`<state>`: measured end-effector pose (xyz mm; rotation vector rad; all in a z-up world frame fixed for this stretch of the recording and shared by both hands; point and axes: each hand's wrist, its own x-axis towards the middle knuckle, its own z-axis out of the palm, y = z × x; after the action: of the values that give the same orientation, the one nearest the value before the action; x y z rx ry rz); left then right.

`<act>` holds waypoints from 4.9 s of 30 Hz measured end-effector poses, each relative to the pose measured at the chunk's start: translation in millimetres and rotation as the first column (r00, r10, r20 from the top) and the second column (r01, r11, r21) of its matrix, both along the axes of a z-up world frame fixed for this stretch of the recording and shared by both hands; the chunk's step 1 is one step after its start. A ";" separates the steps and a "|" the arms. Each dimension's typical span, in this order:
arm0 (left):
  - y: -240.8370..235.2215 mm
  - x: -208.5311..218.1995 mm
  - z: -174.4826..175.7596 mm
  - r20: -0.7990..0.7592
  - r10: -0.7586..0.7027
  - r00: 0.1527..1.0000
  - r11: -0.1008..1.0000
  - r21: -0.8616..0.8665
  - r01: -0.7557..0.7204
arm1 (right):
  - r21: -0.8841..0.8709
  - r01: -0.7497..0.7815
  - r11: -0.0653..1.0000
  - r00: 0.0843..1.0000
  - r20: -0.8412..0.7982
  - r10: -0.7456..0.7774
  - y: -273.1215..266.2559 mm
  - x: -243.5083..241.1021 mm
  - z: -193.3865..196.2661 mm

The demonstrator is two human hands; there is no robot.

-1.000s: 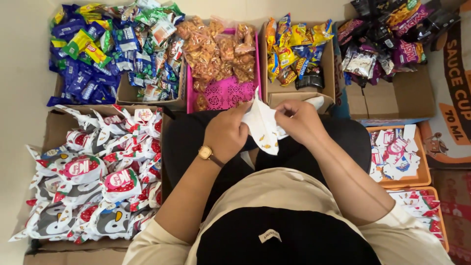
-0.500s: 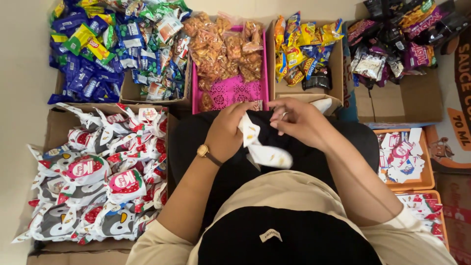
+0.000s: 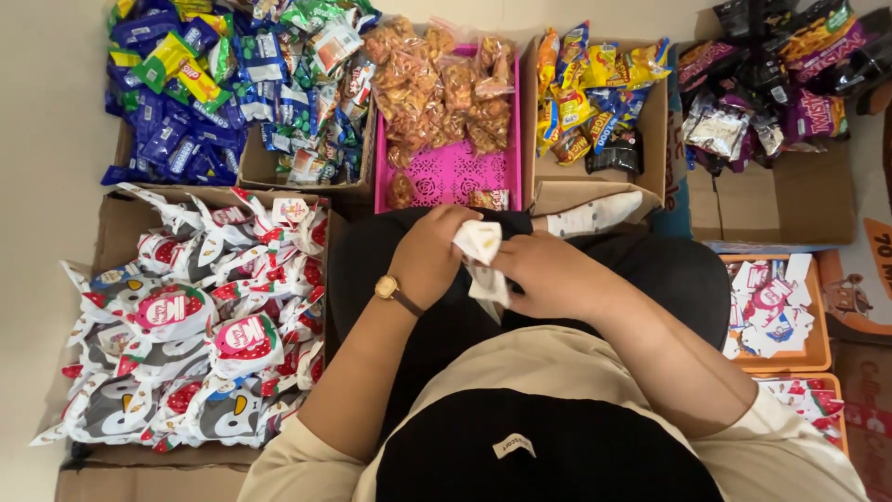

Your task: The person is selecting various small snack packets from cardboard boxes and packing them into decorative rabbit-shaped gift bags.

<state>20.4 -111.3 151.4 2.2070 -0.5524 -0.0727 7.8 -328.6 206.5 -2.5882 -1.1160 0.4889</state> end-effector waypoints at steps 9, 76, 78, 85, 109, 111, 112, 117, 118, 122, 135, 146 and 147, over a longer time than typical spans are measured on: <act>1.1 -9.0 6.7 -0.048 -0.050 0.998 0.952 0.300 0.062 | -0.460 0.053 0.886 0.988 -0.103 -0.113 12.3 -16.8 -34.0; 114.7 -58.5 16.6 -0.135 0.293 0.946 0.939 -0.145 -0.312 | 0.402 0.885 -0.233 0.409 -0.912 -0.019 -21.3 215.0 -135.6; 113.7 -61.6 19.1 -0.058 0.291 0.955 0.937 -0.186 -0.297 | 0.410 0.838 -0.360 0.476 -0.872 0.113 -20.1 194.9 -132.4; 105.2 -72.2 19.9 -0.019 0.322 0.947 0.936 -0.145 -0.321 | 0.444 0.882 -0.161 0.472 -0.819 0.326 -8.4 120.9 -81.1; 81.4 -93.3 45.1 -0.157 0.272 0.949 0.962 0.055 -0.266 | 0.579 0.226 0.784 0.893 -0.445 0.071 49.2 -20.7 -3.1; 79.9 -93.4 48.2 -0.194 0.254 0.948 0.967 0.088 -0.241 | 0.635 0.202 0.746 0.960 -0.278 -0.023 51.8 -19.2 -15.1; 79.9 -93.5 47.6 -0.192 0.254 0.948 0.967 0.088 -0.241 | 0.635 0.201 0.746 0.961 -0.276 -0.023 53.1 -17.5 -19.0; 81.4 -92.3 42.4 -0.230 0.226 0.947 0.973 0.096 -0.209 | 0.600 -0.212 0.771 0.977 0.134 0.165 63.9 -13.0 -39.1; 80.3 -92.5 42.5 -0.230 0.225 0.947 0.973 0.097 -0.208 | 0.600 -0.211 0.771 0.977 0.133 0.164 66.3 -14.8 -39.7; 79.1 -90.8 38.1 -0.233 0.207 0.950 0.976 0.114 -0.185 | 0.423 -0.343 0.839 0.938 0.207 0.279 70.2 -24.8 -37.9; 78.1 -91.2 54.6 -0.271 0.215 0.938 0.973 -0.024 -0.229 | 0.228 -0.331 0.916 0.845 0.505 0.179 79.7 -40.6 -50.1; 75.5 -98.8 63.0 -0.084 0.252 0.964 0.968 0.027 -0.250 | -0.108 -0.295 0.949 0.870 0.379 0.314 81.9 -50.1 -42.8; 73.8 -100.4 65.1 -0.094 0.249 0.964 0.968 0.005 -0.250 | -0.125 -0.313 0.942 0.864 0.373 0.337 81.5 -49.6 -47.2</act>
<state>-80.0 -37.4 216.5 2.2362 -0.2190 -0.0417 -41.8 -247.1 159.3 -2.6252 -1.7129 0.0646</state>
